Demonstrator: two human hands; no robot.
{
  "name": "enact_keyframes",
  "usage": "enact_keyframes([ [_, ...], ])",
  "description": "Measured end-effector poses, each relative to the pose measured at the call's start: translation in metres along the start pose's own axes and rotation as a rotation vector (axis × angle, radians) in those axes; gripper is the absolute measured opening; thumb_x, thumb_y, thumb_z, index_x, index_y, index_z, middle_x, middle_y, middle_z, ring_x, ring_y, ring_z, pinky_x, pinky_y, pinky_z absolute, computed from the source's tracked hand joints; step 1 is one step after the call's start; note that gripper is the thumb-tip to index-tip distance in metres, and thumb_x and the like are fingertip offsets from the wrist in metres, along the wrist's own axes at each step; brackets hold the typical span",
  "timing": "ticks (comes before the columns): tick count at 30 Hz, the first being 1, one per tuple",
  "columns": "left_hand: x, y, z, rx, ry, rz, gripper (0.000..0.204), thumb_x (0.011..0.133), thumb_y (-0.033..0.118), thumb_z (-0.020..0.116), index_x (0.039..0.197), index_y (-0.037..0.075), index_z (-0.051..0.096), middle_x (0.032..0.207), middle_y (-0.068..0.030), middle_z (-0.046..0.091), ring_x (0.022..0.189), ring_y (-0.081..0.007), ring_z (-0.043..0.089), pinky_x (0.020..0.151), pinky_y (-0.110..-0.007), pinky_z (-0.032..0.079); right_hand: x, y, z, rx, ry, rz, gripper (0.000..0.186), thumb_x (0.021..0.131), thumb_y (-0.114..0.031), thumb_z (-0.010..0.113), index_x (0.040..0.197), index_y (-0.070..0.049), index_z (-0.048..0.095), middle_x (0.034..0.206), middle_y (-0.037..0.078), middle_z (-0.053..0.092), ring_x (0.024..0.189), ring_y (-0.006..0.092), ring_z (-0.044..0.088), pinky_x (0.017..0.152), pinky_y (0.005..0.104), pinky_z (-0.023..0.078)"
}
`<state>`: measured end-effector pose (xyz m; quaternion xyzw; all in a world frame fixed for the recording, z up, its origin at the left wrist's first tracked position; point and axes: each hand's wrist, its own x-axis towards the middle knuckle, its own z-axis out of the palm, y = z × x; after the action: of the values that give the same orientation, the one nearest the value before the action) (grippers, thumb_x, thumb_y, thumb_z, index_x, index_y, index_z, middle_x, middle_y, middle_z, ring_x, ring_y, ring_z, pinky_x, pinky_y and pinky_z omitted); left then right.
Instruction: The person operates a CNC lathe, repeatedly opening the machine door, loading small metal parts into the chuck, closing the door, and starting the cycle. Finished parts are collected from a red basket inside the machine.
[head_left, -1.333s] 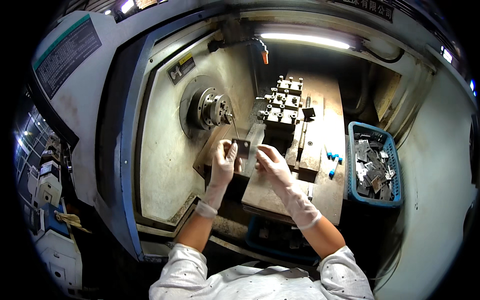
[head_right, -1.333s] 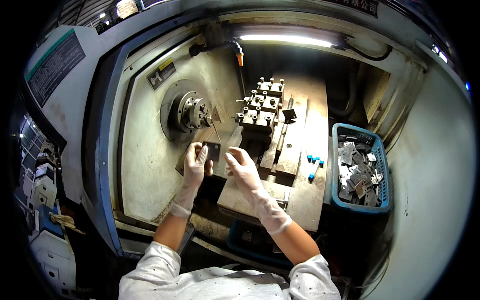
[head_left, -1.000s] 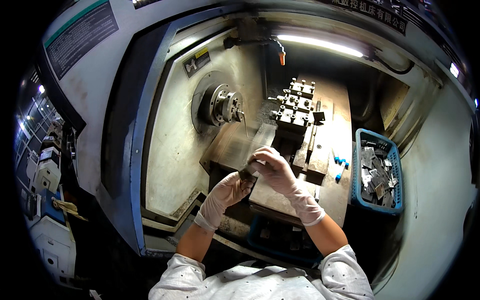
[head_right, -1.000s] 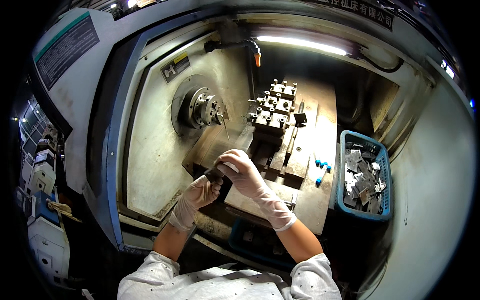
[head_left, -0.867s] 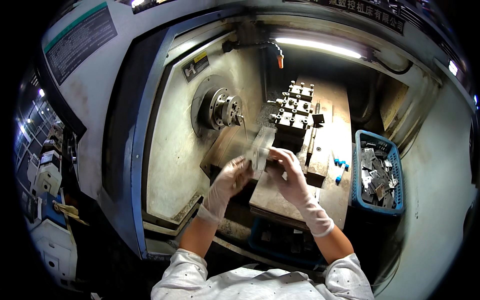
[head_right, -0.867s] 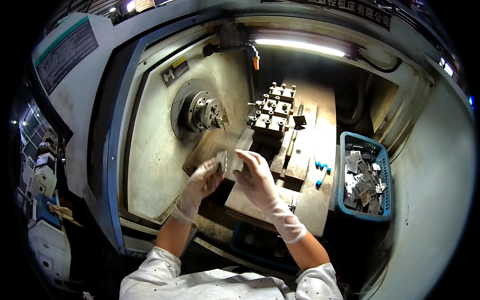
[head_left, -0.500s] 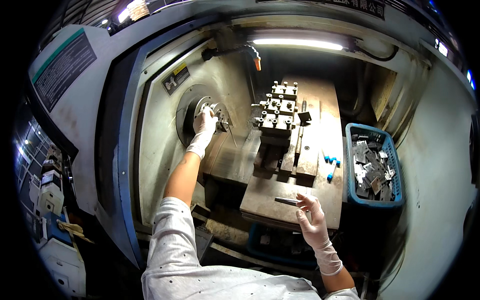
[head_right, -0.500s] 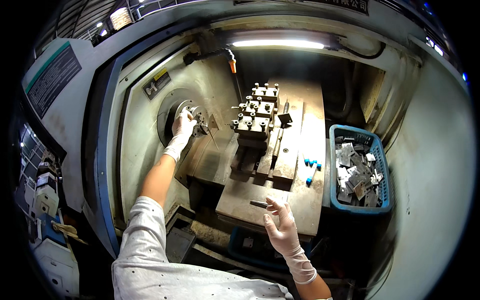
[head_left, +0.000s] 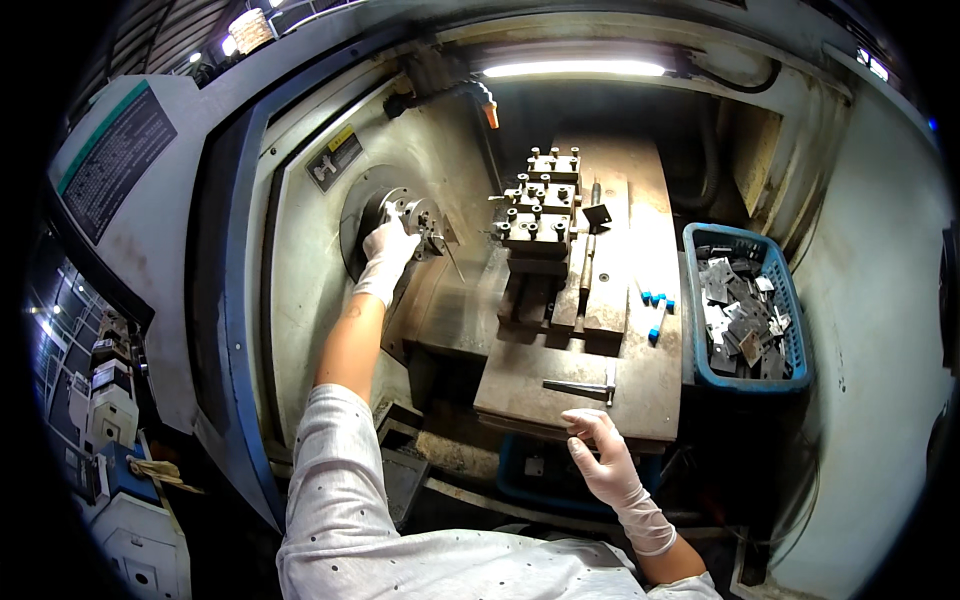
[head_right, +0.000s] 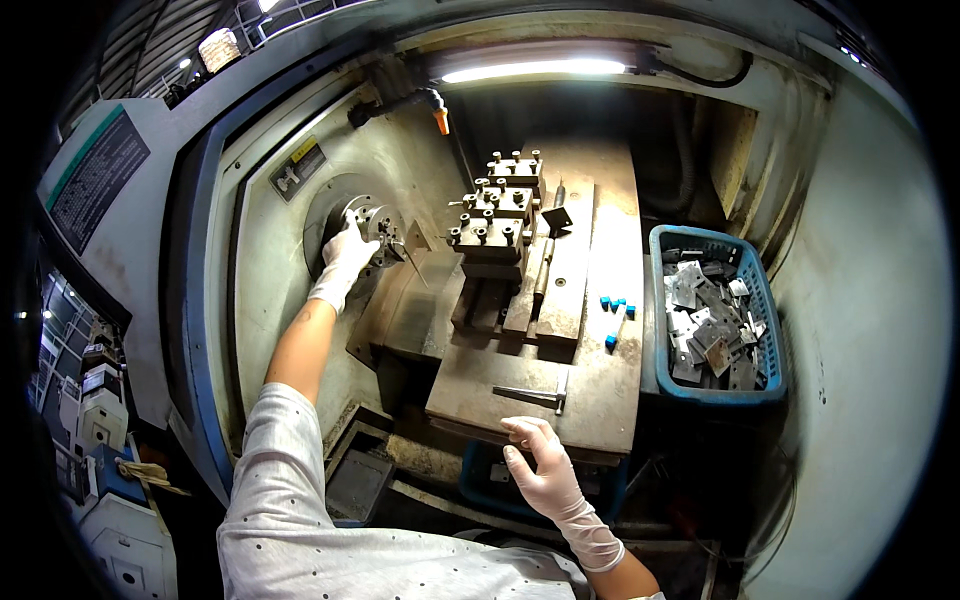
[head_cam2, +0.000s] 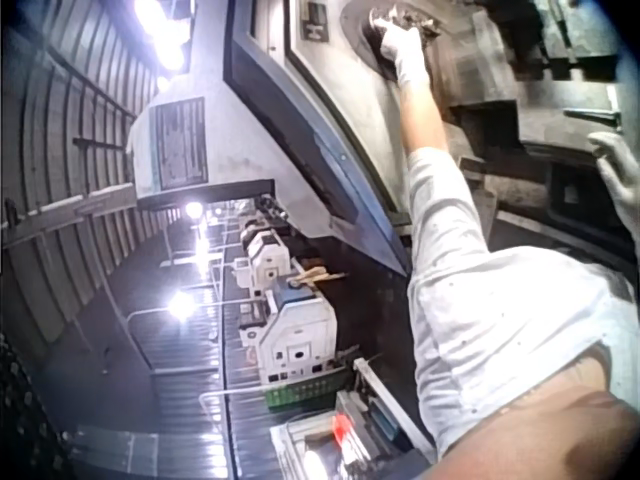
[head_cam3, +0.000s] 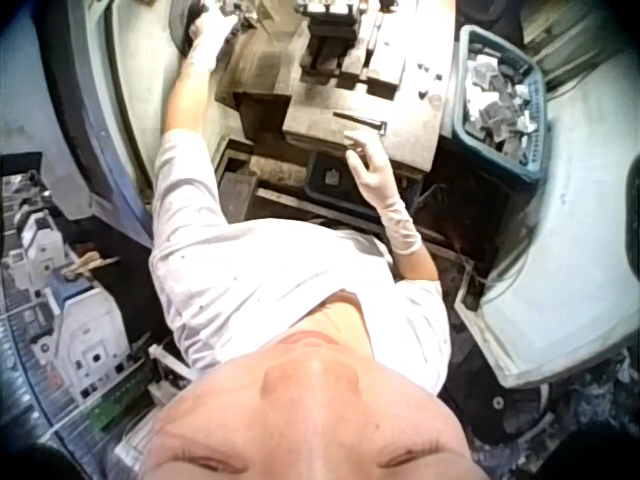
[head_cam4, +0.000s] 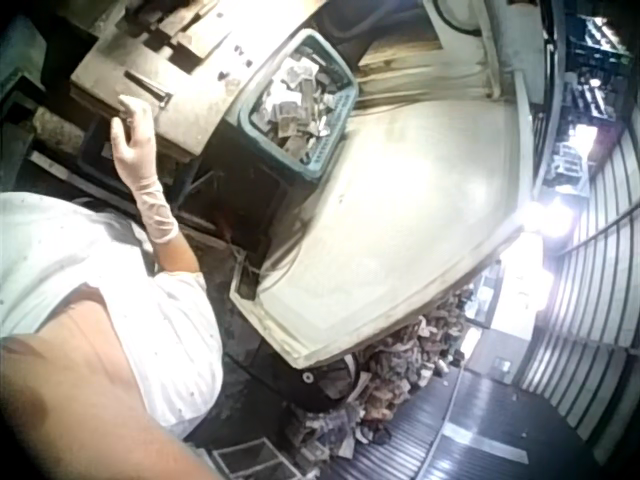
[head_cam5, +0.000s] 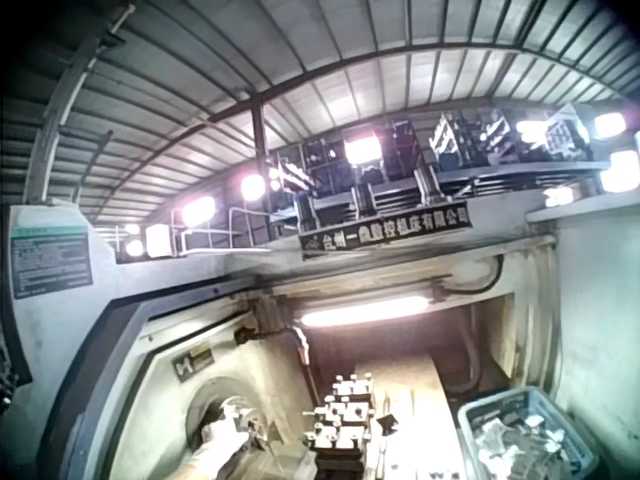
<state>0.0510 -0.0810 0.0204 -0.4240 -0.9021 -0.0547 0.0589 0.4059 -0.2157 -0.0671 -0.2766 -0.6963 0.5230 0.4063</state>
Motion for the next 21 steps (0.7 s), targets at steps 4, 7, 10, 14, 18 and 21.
enact_keyframes([
  [4,-0.008,-0.013,0.022,-0.196,0.071,0.034,0.076,0.066,0.034,0.055,0.123,0.02,0.007,0.089,-0.0146,0.054,0.077,-0.0283,0.054,0.068,-0.035,0.041,0.008,0.002,0.008,0.005,-0.086,-0.004,0.024,0.072,-0.007,0.048,0.096,-0.001,0.046,0.093,0.01,0.045,0.079,0.0167,0.047,0.072,0.0244,0.039],
  [7,-0.003,-0.015,0.038,-0.278,0.095,0.057,0.075,0.067,0.032,0.054,0.123,0.02,0.005,0.087,-0.0154,0.054,0.077,-0.0292,0.053,0.068,-0.037,0.041,0.02,0.0,0.016,0.012,-0.176,0.015,0.024,0.073,-0.009,0.048,0.096,-0.001,0.045,0.094,0.01,0.044,0.084,0.0167,0.046,0.074,0.0242,0.038],
  [10,0.003,-0.013,0.047,-0.327,0.124,0.038,0.075,0.067,0.031,0.054,0.123,0.02,0.005,0.077,-0.0173,0.055,0.072,-0.0306,0.054,0.066,-0.038,0.042,0.042,-0.006,0.033,0.094,-0.279,0.007,0.023,0.075,-0.009,0.046,0.096,-0.001,0.045,0.095,0.009,0.044,0.087,0.0159,0.045,0.076,0.024,0.037],
  [14,0.006,-0.016,0.055,-0.379,0.166,0.041,0.077,0.066,0.029,0.055,0.123,0.021,0.004,0.072,-0.0183,0.055,0.068,-0.0321,0.054,0.064,-0.039,0.042,0.1,-0.01,0.07,0.226,-0.324,-0.049,0.022,0.076,-0.011,0.045,0.095,0.0,0.046,0.091,0.01,0.046,0.087,0.0158,0.045,0.076,0.0239,0.036],
  [18,0.005,-0.03,0.05,-0.463,0.118,0.065,0.079,0.064,0.027,0.057,0.123,0.021,0.006,0.074,-0.0204,0.054,0.07,-0.0329,0.053,0.065,-0.039,0.041,0.195,0.016,0.13,0.491,-0.188,0.246,0.03,0.07,-0.007,0.042,0.098,0.001,0.046,0.088,0.012,0.05,0.086,0.0185,0.047,0.077,0.0251,0.035],
  [21,0.014,-0.017,0.05,-0.626,0.076,0.093,0.078,0.063,0.025,0.058,0.123,0.024,0.008,0.078,-0.0236,0.053,0.073,-0.0348,0.052,0.067,-0.038,0.041,0.271,0.083,0.16,0.234,0.201,0.164,0.04,0.062,-0.004,0.039,0.102,0.003,0.044,0.096,0.017,0.05,0.09,0.0249,0.047,0.08,0.028,0.035],
])
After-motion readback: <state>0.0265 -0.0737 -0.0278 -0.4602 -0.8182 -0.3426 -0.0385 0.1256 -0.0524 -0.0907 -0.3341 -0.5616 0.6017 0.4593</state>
